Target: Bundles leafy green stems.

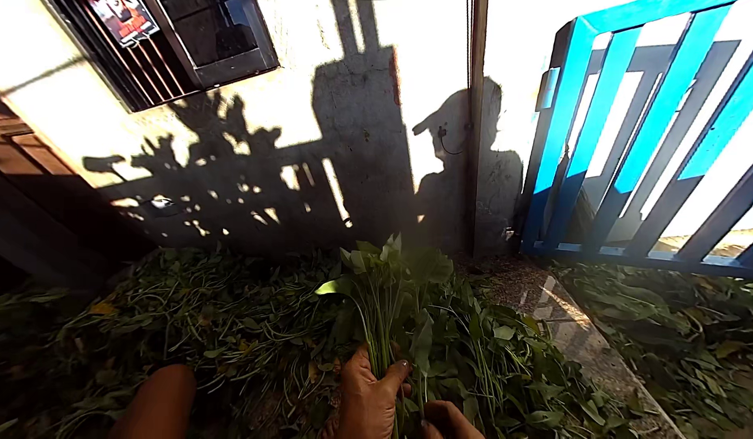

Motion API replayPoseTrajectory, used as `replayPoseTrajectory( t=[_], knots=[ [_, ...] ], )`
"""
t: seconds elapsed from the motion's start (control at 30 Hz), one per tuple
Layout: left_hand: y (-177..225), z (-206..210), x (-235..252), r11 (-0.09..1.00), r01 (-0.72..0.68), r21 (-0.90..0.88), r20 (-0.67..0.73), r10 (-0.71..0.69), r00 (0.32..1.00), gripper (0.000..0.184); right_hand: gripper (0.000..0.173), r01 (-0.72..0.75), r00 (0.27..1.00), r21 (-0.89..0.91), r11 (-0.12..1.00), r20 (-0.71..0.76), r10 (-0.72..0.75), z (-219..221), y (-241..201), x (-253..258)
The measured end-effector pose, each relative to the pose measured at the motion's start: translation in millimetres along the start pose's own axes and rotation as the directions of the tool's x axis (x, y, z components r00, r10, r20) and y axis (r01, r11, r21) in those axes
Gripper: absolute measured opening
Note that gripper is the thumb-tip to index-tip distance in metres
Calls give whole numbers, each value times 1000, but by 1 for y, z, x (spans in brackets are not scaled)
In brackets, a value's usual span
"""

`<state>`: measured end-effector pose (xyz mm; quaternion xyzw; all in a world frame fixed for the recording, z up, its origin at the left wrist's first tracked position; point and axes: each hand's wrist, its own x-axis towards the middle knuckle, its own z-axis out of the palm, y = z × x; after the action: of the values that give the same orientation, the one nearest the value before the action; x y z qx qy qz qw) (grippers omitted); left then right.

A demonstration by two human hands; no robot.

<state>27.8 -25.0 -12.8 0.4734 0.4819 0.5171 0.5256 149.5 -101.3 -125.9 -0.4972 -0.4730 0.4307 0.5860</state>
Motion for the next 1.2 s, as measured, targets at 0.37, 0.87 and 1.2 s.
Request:
replayPoseTrajectory(
  t=[0.37, 0.87, 1.2],
  knots=[
    [-1, -2, 9, 982, 71, -173, -255, -114, 960, 27, 21, -19, 996, 13, 1000, -87, 20, -4, -8, 2],
    [-14, 1, 15, 979, 172, -106, -180, -189, 965, 29, 22, 194, 972, -582, 789, 9, -233, 2, -6, -10],
    [-11, -7, 20, 978, 189, -89, -106, -198, 974, 24, 22, 244, 966, -548, 800, 68, -248, -1, -7, -12]
  ],
)
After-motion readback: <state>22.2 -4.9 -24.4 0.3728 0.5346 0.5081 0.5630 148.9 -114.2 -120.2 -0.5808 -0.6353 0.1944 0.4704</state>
